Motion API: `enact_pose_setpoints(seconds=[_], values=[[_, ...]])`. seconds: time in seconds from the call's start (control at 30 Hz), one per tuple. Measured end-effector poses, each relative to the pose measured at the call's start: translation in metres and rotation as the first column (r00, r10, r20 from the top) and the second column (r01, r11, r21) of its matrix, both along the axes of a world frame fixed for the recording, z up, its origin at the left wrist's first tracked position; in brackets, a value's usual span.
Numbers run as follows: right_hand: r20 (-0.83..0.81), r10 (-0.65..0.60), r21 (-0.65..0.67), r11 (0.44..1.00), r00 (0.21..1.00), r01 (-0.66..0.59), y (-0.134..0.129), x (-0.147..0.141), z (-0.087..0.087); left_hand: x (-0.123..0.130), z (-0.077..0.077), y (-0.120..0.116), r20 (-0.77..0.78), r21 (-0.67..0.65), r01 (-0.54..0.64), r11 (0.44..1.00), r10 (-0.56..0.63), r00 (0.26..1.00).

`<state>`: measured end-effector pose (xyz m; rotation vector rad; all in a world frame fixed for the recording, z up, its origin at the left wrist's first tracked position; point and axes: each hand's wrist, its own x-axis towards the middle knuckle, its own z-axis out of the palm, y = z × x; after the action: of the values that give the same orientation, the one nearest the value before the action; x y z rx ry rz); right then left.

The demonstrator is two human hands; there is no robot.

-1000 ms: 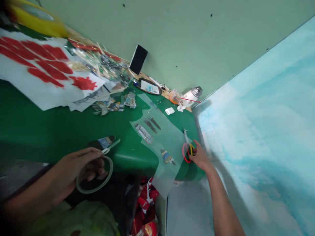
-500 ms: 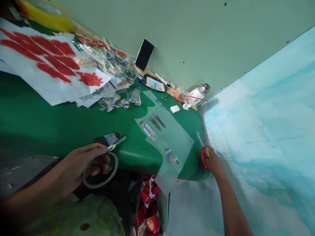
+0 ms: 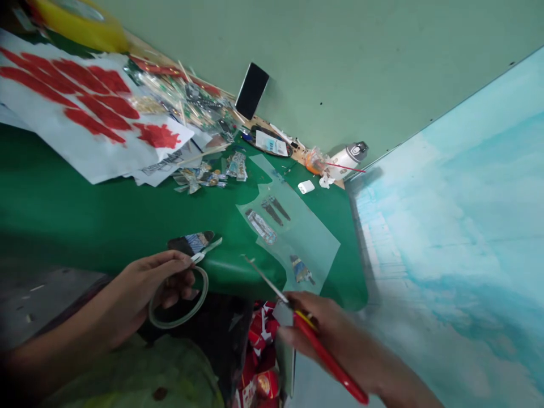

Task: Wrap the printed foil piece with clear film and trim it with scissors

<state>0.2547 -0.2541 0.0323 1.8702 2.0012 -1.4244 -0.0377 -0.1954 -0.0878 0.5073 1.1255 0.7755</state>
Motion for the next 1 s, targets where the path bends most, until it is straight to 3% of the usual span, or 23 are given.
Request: enact_pose_setpoints(seconds=[0.03,0.1,0.23,0.57,1.0], values=[[-0.037,-0.033,-0.105,0.994,0.999,0.029,0.003,-0.02,-0.002,0.0,0.0,0.0,0.002,-0.005,0.0,1.0,0.0,1.0],[-0.085,-0.06,-0.178,0.983,0.995,0.044,0.01,-0.048,-0.007,-0.001,0.002,0.0,0.008,-0.017,0.0,1.0,0.0,1.0],[-0.093,-0.066,-0.151,0.987,0.993,0.052,0.022,-0.067,-0.018,-0.003,0.003,0.002,0.022,-0.039,0.023,0.999,-0.022,1.0],[-0.1,0.05,-0.116,0.991,0.994,-0.062,0.035,-0.074,-0.042,-0.006,-0.003,0.002,0.01,-0.061,0.071,0.996,-0.07,0.997],[-0.134,-0.014,-0.173,0.985,0.991,-0.009,0.04,-0.068,-0.051,-0.007,-0.004,0.0,0.013,-0.083,0.051,0.995,-0.05,0.999]])
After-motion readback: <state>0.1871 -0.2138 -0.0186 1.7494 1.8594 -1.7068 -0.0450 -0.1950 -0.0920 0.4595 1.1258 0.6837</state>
